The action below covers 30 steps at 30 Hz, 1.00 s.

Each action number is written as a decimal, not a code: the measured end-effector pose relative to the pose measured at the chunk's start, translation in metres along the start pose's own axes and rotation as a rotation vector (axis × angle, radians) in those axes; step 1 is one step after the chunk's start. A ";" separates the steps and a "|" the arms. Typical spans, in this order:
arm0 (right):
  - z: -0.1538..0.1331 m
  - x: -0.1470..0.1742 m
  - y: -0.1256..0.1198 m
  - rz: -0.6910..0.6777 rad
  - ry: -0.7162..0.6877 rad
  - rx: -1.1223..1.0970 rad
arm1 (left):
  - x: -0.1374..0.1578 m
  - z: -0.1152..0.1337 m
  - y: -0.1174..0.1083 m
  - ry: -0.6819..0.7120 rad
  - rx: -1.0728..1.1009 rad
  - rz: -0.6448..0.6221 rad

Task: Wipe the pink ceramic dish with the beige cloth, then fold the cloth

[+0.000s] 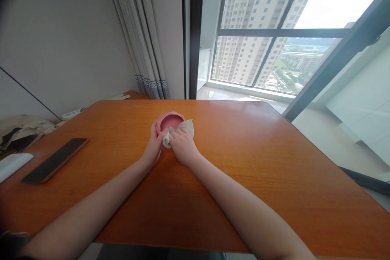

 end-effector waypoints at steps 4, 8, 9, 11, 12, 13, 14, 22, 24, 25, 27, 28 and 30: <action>-0.007 0.003 0.004 -0.057 0.049 -0.060 | 0.007 -0.002 0.002 -0.001 -0.008 0.028; -0.012 0.001 0.009 -0.106 -0.002 -0.062 | -0.013 0.010 -0.012 0.066 -0.186 -0.047; -0.013 0.000 0.009 -0.111 -0.027 -0.046 | -0.017 0.012 -0.015 0.071 -0.221 -0.065; -0.012 0.000 0.010 -0.123 -0.059 -0.014 | -0.022 0.013 -0.018 0.061 -0.263 -0.097; -0.010 0.000 0.010 -0.128 -0.066 -0.005 | -0.022 0.012 -0.017 0.055 -0.272 -0.098; -0.009 0.000 0.010 -0.127 -0.068 0.000 | -0.019 0.012 -0.016 0.054 -0.272 -0.084; -0.007 0.001 0.010 -0.119 -0.062 0.005 | -0.016 0.011 -0.015 0.057 -0.264 -0.059; -0.002 0.005 0.010 -0.055 -0.037 -0.046 | 0.001 0.001 -0.004 0.041 -0.131 0.009; -0.002 0.004 0.012 -0.059 -0.107 -0.066 | -0.007 0.005 -0.011 0.047 -0.193 -0.003; -0.002 0.004 0.013 -0.056 -0.142 -0.075 | -0.011 0.007 -0.015 0.049 -0.223 -0.014; 0.000 0.005 0.014 -0.045 -0.189 -0.085 | -0.017 0.012 -0.018 0.061 -0.268 -0.054; 0.001 0.006 0.014 -0.039 -0.197 -0.083 | -0.017 0.014 -0.017 0.070 -0.278 -0.073; 0.002 0.007 0.014 -0.030 -0.184 -0.075 | -0.012 0.017 -0.014 0.081 -0.263 -0.079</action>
Point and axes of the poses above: each hand's wrist, its own x-axis away from the middle knuckle, its own y-axis out of the palm, z = x × y, the point moved 8 cm from there along -x, towards the middle knuckle, and after that the axes turned 5 degrees about x, right-handed, at the moved point
